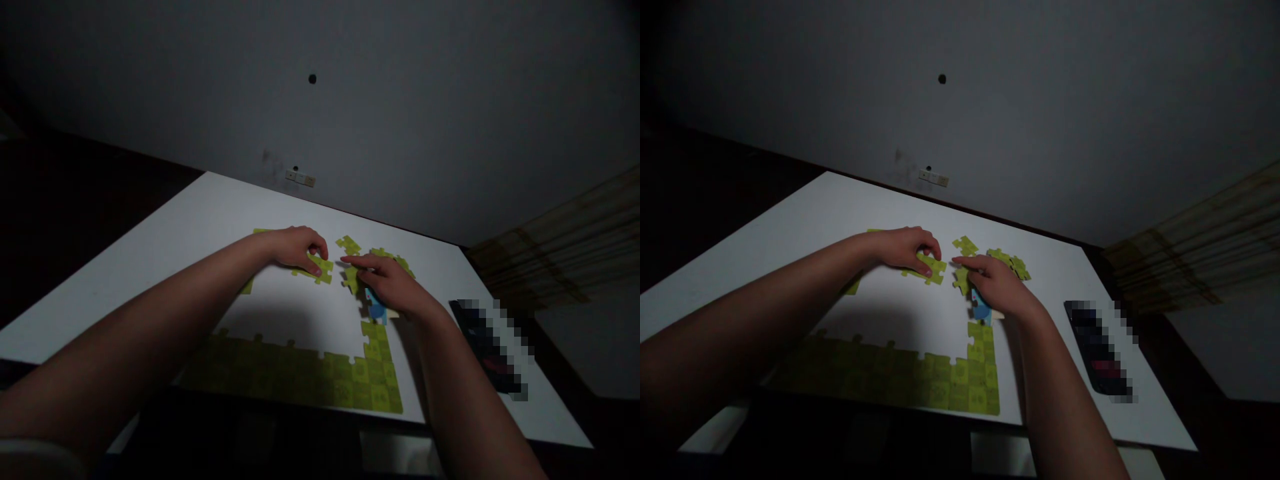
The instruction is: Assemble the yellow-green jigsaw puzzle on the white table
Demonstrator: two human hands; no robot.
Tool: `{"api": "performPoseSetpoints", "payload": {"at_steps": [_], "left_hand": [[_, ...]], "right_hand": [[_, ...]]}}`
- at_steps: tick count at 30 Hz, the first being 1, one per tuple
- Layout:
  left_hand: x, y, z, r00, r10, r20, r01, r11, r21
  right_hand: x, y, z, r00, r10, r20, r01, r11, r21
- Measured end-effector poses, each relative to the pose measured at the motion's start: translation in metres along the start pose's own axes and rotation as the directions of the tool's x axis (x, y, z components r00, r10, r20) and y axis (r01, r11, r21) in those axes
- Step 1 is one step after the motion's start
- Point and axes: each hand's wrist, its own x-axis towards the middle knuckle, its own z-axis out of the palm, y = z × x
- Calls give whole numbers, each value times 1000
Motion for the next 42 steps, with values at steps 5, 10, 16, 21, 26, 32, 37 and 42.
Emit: {"api": "performPoseSetpoints", "payload": {"at_steps": [5, 10, 16, 21, 26, 32, 37, 42], "left_hand": [[0, 0, 0, 1000, 15, -13, -15, 1000, -14], [0, -1, -2, 1000, 22, 2, -22, 1000, -11], [2, -5, 0, 998, 55, -5, -55, 998, -27], [3, -7, 2, 998, 53, -20, -54, 998, -25], [4, -7, 2, 998, 56, -13, -57, 997, -49], [3, -5, 1, 998, 55, -4, -55, 997, -59], [3, -5, 0, 999, 53, -5, -53, 997, -52], [3, -5, 1, 999, 45, -3, -45, 998, -42]], "right_hand": [[-3, -1, 0, 997, 34, -70, -36, 999, -16], [3, 4, 6, 999, -42, -30, 40, 997, -67], [11, 3, 23, 977, -215, 15, 215, 970, -111], [7, -4, 17, 982, -165, -94, 145, 971, -191], [-2, -8, 5, 992, -124, -7, 120, 973, -197], [1, -4, 9, 983, -181, 35, 185, 965, -185], [2, -1, 12, 989, -146, 4, 144, 968, -207], [1, -1, 10, 998, -63, -17, 61, 994, -86]]}}
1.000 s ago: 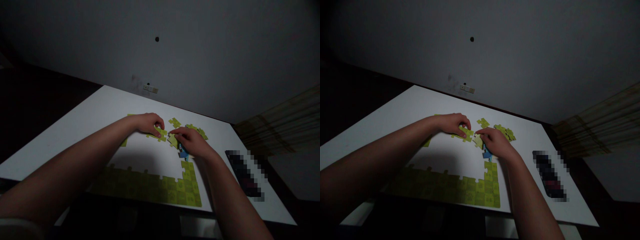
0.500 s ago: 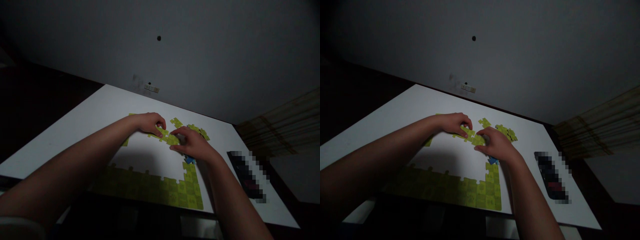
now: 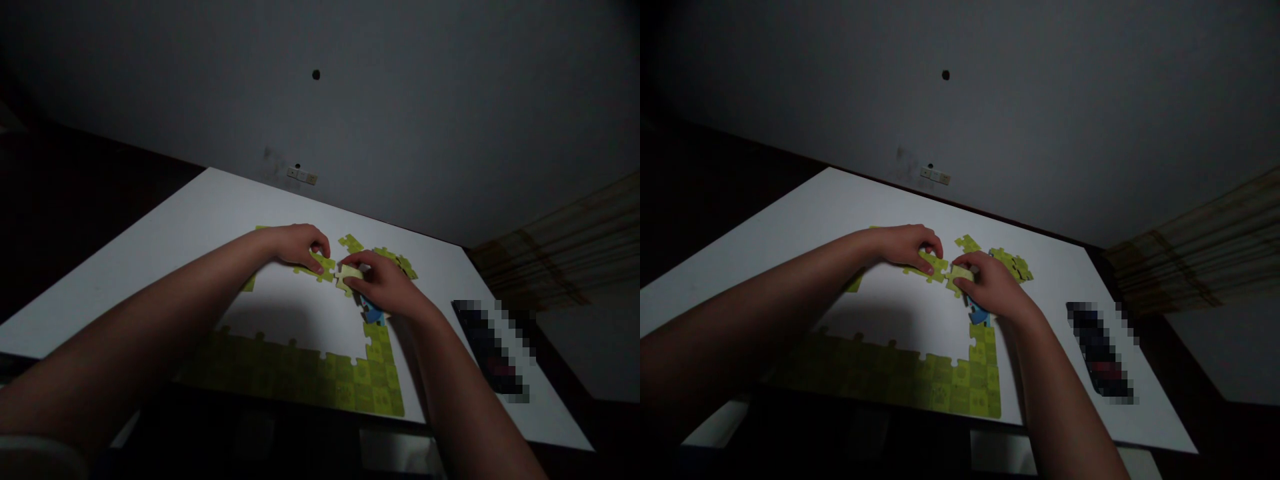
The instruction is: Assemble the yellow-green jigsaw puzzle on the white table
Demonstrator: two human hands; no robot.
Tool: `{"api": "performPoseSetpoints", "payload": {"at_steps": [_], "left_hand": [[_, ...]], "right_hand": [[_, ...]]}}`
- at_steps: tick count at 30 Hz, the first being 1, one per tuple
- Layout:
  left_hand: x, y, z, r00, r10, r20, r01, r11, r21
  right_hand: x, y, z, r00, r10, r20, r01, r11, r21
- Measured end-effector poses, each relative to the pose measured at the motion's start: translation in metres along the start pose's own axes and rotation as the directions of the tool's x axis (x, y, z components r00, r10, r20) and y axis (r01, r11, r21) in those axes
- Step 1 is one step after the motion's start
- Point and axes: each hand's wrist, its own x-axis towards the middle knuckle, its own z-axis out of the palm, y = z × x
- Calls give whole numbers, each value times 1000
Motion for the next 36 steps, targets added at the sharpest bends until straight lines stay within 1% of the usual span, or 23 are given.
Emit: {"api": "performPoseSetpoints", "payload": {"at_steps": [4, 6, 7, 8, 10, 12, 13, 15, 18, 22, 24, 26, 28, 30, 32, 34, 36], "left_hand": [[0, -1, 0, 1000, -7, 2, 7, 1000, -18], [1, -3, 0, 1000, -9, 2, 9, 1000, -17], [1, -4, 0, 1000, -7, 2, 7, 1000, -16], [1, -5, 0, 1000, -4, 0, 4, 1000, -15], [2, -7, 0, 1000, 6, -6, -6, 1000, -14], [2, -8, 0, 1000, 12, -12, -12, 1000, -19], [2, -8, 0, 1000, 12, -14, -12, 1000, -21], [2, -8, 0, 1000, 10, -13, -10, 1000, -24], [2, -8, 0, 1000, 12, -9, -13, 1000, -23], [2, -7, -1, 1000, 4, -3, -4, 1000, -11], [2, -6, -1, 1000, 0, 1, 0, 1000, -5], [2, -6, -1, 1000, 3, 3, -3, 1000, -2], [1, -5, -1, 1000, 4, 4, -4, 1000, -4], [1, -5, -1, 1000, 2, 3, -2, 1000, -4], [1, -5, -2, 1000, -1, 1, 1, 1000, -5], [1, -4, -2, 1000, -1, 1, 1, 1000, -9], [1, -4, -2, 1000, 3, 3, -3, 1000, -13]], "right_hand": [[-4, 1, -7, 988, 57, 143, -71, 992, 101], [-4, 1, -9, 983, 75, 165, -95, 989, 116], [-4, 1, -9, 986, 82, 146, -100, 988, 114], [-2, 0, -8, 990, 93, 103, -103, 989, 104], [3, -1, -4, 990, 132, -50, -128, 990, 62], [9, -1, 1, 961, 176, -214, -173, 984, 29], [11, 0, 4, 945, 194, -265, -192, 981, 31], [14, 3, 9, 931, 217, -295, -208, 976, 63], [15, 8, 10, 937, 238, -255, -204, 967, 151], [13, 10, 5, 945, 278, -172, -215, 924, 316], [11, 9, 2, 963, 251, -94, -202, 911, 361], [7, 8, -1, 981, 192, -3, -177, 909, 378], [4, 7, -3, 988, 137, 74, -156, 897, 413], [1, 7, -5, 989, 98, 114, -142, 866, 480], [-1, 6, -7, 993, 77, 89, -114, 831, 544], [-1, 6, -10, 998, 62, 4, -53, 816, 576], [0, 5, -13, 996, 18, -88, 35, 824, 566]]}}
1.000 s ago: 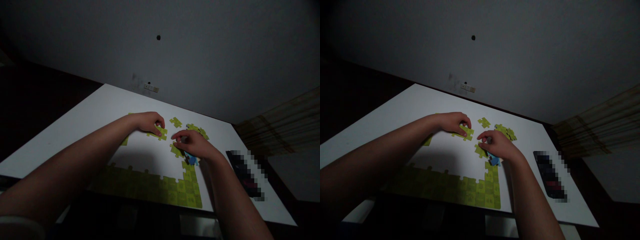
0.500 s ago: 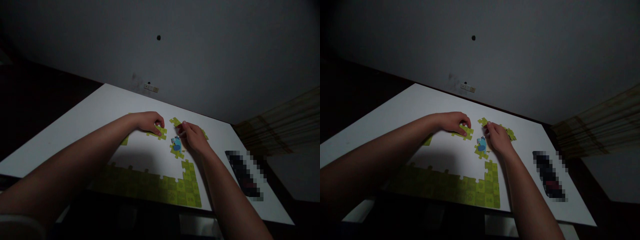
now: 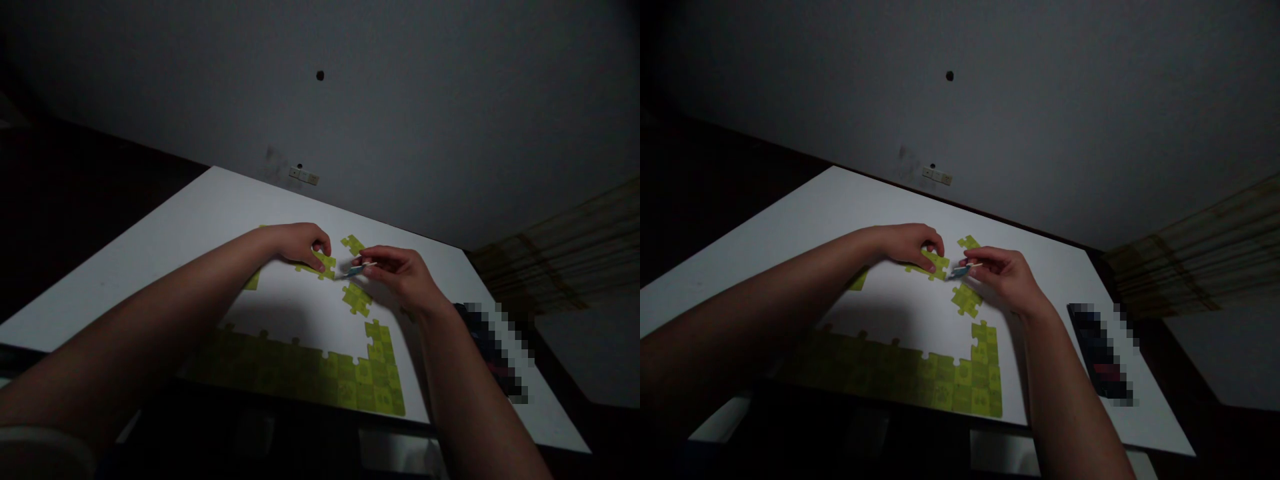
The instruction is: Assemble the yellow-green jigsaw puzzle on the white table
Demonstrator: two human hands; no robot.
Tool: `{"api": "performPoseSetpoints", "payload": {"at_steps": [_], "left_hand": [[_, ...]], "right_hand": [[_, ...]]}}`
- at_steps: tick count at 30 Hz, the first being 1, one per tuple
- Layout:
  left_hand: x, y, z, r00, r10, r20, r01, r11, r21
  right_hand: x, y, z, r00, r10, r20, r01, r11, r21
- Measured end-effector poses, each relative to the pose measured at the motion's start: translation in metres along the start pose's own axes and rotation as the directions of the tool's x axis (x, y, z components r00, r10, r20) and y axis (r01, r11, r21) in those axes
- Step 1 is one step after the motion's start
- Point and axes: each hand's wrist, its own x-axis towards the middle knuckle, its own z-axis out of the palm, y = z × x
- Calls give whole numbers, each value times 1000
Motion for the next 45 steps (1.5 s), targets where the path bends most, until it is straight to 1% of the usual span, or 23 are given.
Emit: {"api": "performPoseSetpoints", "payload": {"at_steps": [2, 4, 5, 7, 9, 11, 13, 16, 20, 23, 24, 26, 29, 35, 37, 40, 45], "left_hand": [[0, 0, 0, 1000, 2, 3, -2, 1000, -2], [0, -1, 1, 1000, 0, 1, 0, 1000, -5], [0, -1, 1, 1000, -1, 0, 1, 1000, -7], [0, -2, 2, 1000, -3, -4, 3, 1000, -11], [0, -3, 2, 1000, -1, -5, 1, 1000, -13], [0, -3, 2, 1000, 0, -5, 0, 1000, -13], [1, -4, 2, 1000, 3, -7, -3, 1000, -11], [1, -3, 2, 1000, 6, -16, -6, 1000, -3], [0, -2, 1, 1000, 1, -18, -1, 1000, -8], [-1, -4, -2, 1000, -9, -22, 9, 1000, -4], [-2, -4, -2, 1000, -16, -24, 16, 1000, 2], [-2, -6, -3, 999, -26, -24, 26, 1000, 8], [-3, -7, -5, 1000, -28, -13, 28, 1000, 6], [-4, -11, -8, 998, -43, -36, 44, 998, 45], [-5, -12, -9, 998, -48, -42, 50, 998, 50], [-5, -11, -9, 997, -60, -47, 62, 997, 53], [-6, -9, -9, 997, -64, -42, 67, 996, 54]], "right_hand": [[1, 0, -2, 995, -96, -8, 95, 994, -52], [2, 1, -4, 989, -147, 5, 146, 976, -164], [2, 2, -5, 989, -146, 17, 146, 963, -228], [1, 4, -5, 994, -90, 62, 105, 942, -319], [1, 5, -4, 994, -11, 109, 48, 936, -349], [1, 4, -3, 994, 30, 104, 12, 923, -384], [2, 3, -2, 999, 27, 41, -5, 882, -472], [0, 0, 2, 1000, -3, -31, -17, 788, -615], [-5, 0, 11, 1000, -1, -27, -19, 700, -714], [-6, 3, 18, 999, -37, -2, 23, 667, -745], [-6, 4, 19, 998, -55, 5, 41, 673, -738], [-5, 6, 20, 998, -63, 21, 60, 719, -692], [-4, 7, 21, 999, -16, 47, 42, 794, -606], [-1, 13, 19, 998, -1, 60, 31, 864, -503], [0, 16, 18, 998, -22, 52, 45, 868, -494], [1, 19, 18, 996, -68, 52, 85, 846, -527], [4, 25, 19, 994, -93, 59, 110, 838, -535]]}}
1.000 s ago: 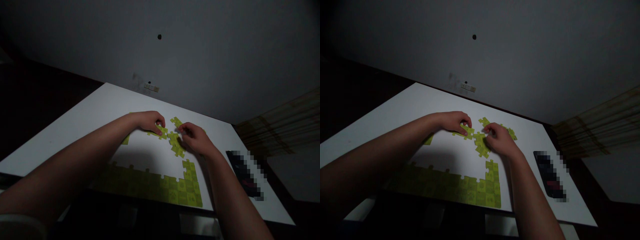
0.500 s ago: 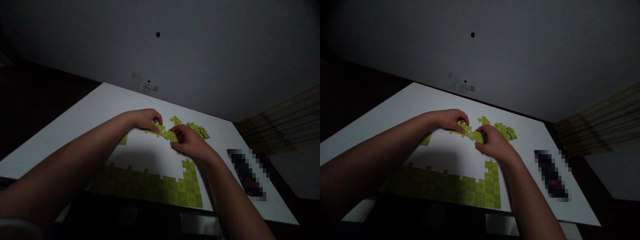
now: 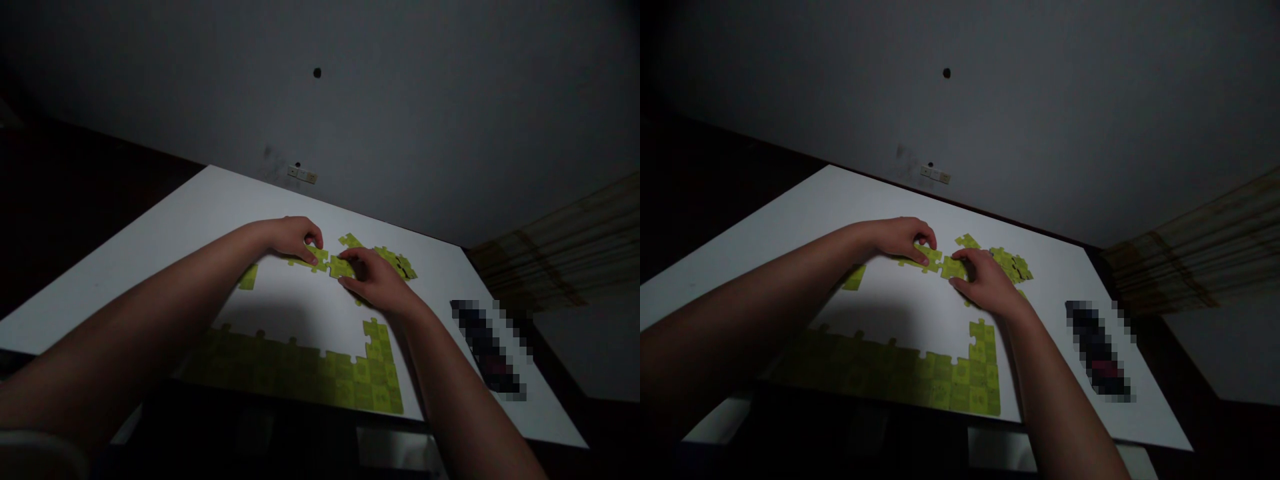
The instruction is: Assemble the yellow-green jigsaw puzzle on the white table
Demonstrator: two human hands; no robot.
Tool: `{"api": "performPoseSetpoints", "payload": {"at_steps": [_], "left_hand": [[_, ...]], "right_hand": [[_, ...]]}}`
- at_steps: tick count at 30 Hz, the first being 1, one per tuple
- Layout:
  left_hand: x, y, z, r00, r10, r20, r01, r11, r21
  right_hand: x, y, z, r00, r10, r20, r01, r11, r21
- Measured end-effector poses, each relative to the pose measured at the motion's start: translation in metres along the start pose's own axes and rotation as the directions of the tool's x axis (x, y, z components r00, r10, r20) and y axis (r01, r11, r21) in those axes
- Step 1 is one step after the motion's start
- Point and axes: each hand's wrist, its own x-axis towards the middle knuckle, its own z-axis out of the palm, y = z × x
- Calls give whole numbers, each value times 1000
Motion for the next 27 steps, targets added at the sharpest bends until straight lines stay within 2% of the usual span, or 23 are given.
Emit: {"api": "performPoseSetpoints", "payload": {"at_steps": [15, 27], "left_hand": [[2, -1, 1, 1000, 3, -3, -3, 1000, -14], [3, -3, 1, 1000, 13, 8, -13, 1000, -26]], "right_hand": [[5, -4, 6, 999, -1, -49, 5, 998, 69], [5, 2, 9, 994, 81, -66, -70, 986, 154]]}}
